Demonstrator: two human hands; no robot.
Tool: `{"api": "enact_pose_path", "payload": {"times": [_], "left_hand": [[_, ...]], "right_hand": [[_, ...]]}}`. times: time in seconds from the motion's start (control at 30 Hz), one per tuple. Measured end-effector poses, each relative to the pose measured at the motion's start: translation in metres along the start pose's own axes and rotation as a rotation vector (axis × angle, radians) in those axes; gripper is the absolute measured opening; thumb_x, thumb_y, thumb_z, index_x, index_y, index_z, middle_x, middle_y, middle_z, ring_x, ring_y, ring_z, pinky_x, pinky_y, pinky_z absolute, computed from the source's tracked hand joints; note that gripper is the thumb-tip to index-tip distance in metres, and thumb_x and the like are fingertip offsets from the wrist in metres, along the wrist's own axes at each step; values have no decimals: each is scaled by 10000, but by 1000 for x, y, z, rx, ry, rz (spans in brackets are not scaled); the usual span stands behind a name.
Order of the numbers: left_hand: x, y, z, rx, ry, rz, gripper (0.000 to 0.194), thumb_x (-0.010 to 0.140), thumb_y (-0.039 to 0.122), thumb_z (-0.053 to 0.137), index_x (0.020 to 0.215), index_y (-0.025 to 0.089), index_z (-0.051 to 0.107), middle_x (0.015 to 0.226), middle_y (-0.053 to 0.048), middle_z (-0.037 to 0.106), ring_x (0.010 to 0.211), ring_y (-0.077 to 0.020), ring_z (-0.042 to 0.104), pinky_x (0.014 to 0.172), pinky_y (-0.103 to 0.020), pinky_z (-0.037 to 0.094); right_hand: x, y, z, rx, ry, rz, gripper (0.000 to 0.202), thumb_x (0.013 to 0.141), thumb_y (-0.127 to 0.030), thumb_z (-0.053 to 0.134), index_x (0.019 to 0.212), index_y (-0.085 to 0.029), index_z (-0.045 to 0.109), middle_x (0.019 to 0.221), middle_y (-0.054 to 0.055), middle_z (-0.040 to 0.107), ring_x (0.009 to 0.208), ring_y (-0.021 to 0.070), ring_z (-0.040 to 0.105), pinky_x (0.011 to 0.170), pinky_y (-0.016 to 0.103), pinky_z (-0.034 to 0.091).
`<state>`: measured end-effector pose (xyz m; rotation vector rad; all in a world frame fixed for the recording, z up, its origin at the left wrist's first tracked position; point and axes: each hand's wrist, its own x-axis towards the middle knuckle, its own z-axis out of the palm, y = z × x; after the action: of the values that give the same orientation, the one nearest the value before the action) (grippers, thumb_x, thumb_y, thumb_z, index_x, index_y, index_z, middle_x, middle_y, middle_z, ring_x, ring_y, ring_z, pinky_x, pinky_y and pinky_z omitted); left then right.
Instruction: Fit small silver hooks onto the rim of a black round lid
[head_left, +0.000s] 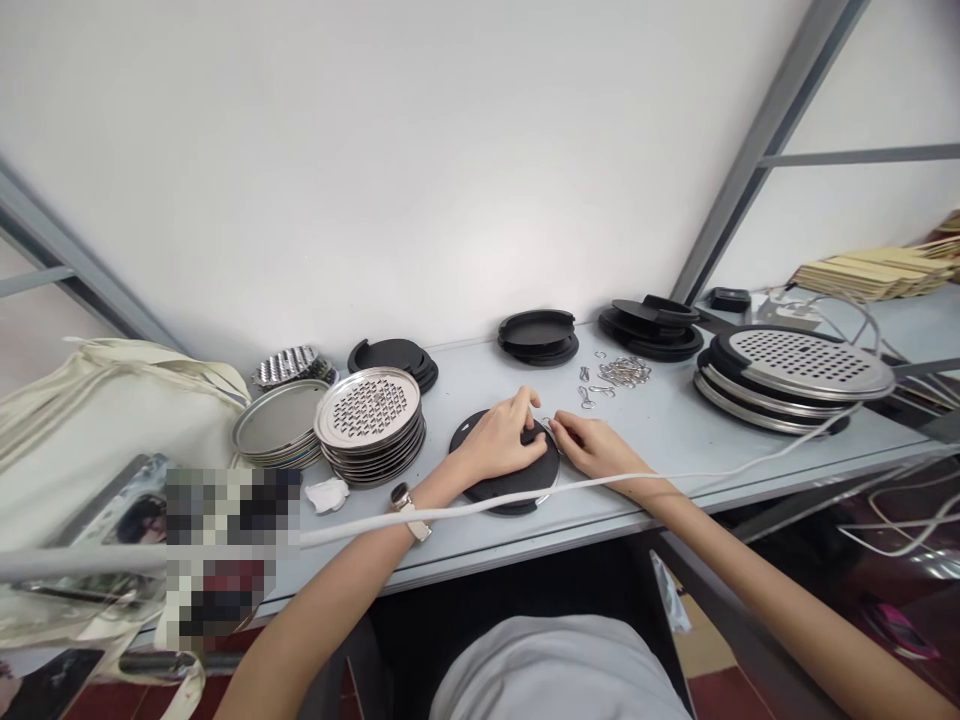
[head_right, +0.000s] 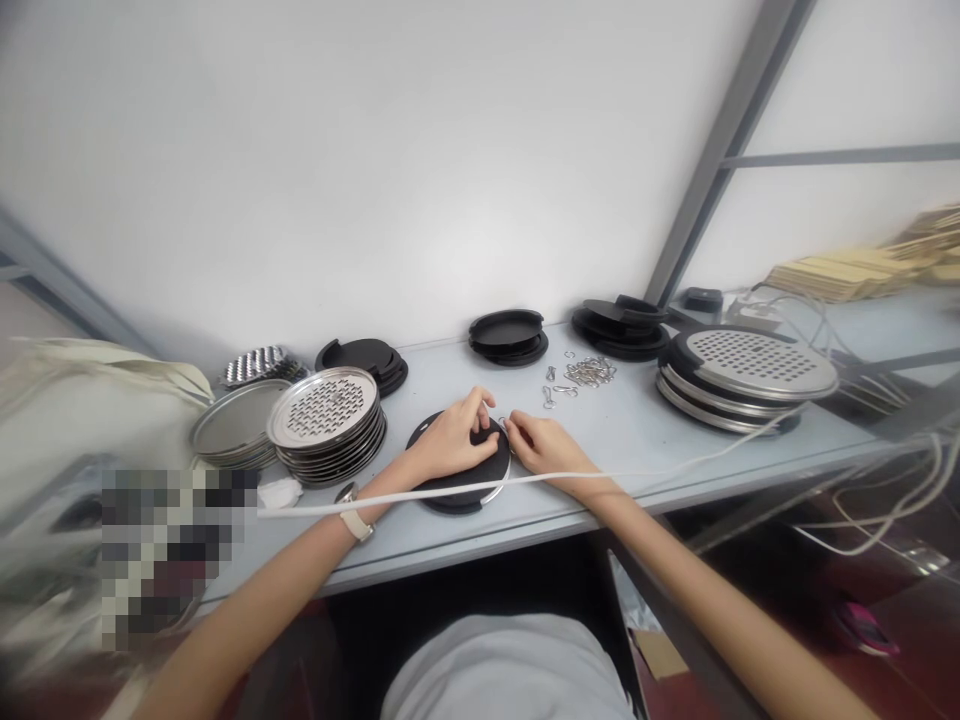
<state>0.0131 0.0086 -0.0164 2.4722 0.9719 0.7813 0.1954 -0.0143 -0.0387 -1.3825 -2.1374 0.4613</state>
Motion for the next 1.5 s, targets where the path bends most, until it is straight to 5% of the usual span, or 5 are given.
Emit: {"api": "enact_pose_path", "payload": {"times": [0.2,0.43,1.5], "left_hand": [[0,2,-1,-63,-60,70,385,741,211,561,1070,205,360,794,18,528,720,-142,539,702,-282,455],[1,2,-2,49,14,99,328,771,202,543,1058,199,383,1045,-68,549,1011,-216,523,902,-378,418],[2,-1,-3,-14,-28,147,358,801,146,525,1121,209,377,1001,-30,613,986,-185,576,915,-353,372]], "right_hand": [[1,1,-1,-11,-62,-54,319,933,-327,321,747,-187,538,680,32,603,593,148,528,586,250,363],[1,2,-1,-14,-39,-53,308,916,-303,343,710,-185,540,637,30,593,554,142,496,566,256,350],[0,0,-2,12,-56,-57,319,918,-310,343,654,-192,477,613,6,565,541,129,486,555,237,334]]}}
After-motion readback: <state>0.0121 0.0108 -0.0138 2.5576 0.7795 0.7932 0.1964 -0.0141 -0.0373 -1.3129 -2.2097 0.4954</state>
